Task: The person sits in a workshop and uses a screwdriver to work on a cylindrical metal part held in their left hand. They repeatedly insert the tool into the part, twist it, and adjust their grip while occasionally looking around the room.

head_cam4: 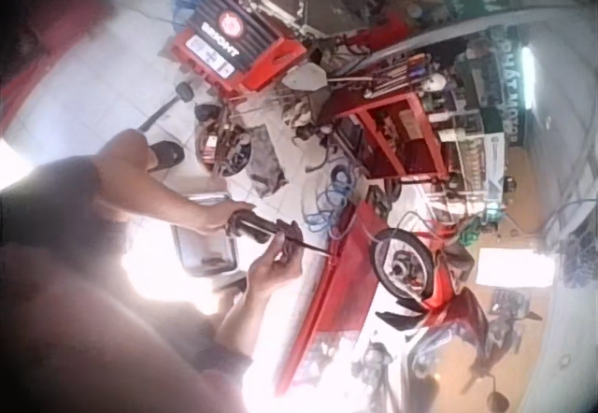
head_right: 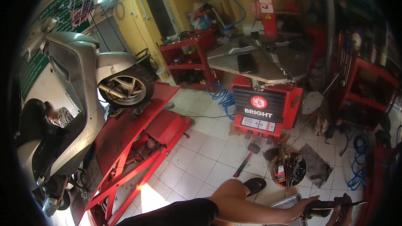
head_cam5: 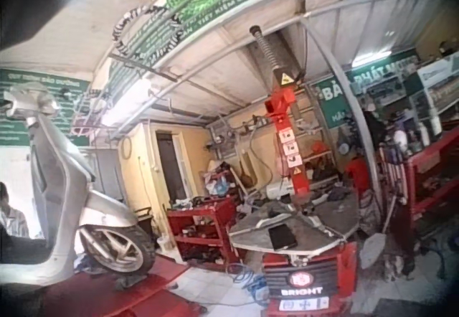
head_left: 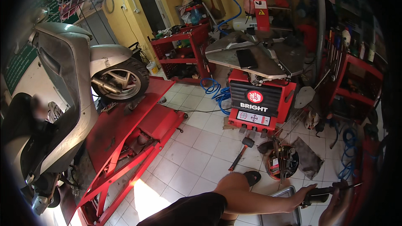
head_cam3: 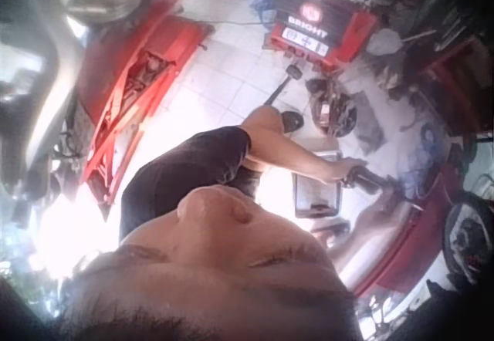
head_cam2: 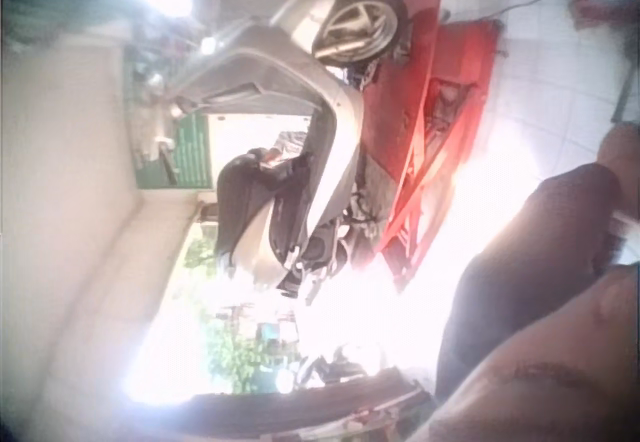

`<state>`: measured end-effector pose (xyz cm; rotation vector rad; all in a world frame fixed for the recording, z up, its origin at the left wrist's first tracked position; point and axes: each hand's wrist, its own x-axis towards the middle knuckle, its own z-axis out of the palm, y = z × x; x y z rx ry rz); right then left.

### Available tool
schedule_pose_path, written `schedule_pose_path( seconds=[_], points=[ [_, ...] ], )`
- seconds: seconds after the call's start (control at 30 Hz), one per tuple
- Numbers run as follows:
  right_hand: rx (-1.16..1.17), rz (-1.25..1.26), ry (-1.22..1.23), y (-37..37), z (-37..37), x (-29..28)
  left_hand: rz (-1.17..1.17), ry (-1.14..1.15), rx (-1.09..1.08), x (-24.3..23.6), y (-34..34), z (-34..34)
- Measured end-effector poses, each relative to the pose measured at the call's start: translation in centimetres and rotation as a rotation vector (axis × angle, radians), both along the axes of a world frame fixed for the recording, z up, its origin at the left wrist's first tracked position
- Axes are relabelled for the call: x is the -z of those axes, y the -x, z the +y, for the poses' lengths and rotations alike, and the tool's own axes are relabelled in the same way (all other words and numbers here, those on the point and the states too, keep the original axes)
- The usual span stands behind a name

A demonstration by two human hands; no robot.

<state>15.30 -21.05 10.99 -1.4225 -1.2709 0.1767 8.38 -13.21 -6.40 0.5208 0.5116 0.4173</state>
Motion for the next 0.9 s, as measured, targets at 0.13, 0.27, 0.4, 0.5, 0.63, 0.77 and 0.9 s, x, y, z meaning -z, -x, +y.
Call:
schedule_pose_path(
  seconds=[0.13, 0.27, 0.4, 0.5, 0.63, 0.77, 0.9],
  points=[
    [-0.177, 0.063, -0.213, -1.0, 0.3, 1.0, -0.025, -0.041, 0.034, 0.2, -1.4, 0.1],
    [0.029, -0.046, -0.096, -3.4, -0.9, 3.4, -0.073, -0.078, 0.027, 0.6, -1.8, -0.2],
    [0.092, -0.044, -0.091, -2.8, -0.9, 3.4, -0.058, -0.117, 0.022, 0.1, -1.4, -0.2],
    [0.155, 0.002, -0.009, -1.8, -0.9, 2.7, -0.055, -0.116, 0.016, 0.4, -1.6, 0.0],
    [0.009, 0.32, -0.076, -1.4, -0.6, 2.5, -0.01, -0.051, -0.004, 0.7, -1.8, 0.2],
    [-0.031, 0.203, -0.17, -1.9, -0.7, 2.5, -0.001, -0.137, -0.012, -1.5, -0.9, 0.6],
    [0.088, -0.228, -0.096, -2.5, -1.0, 2.3, -0.001, -0.218, -0.041, 0.7, -1.8, 0.6]
  ],
)
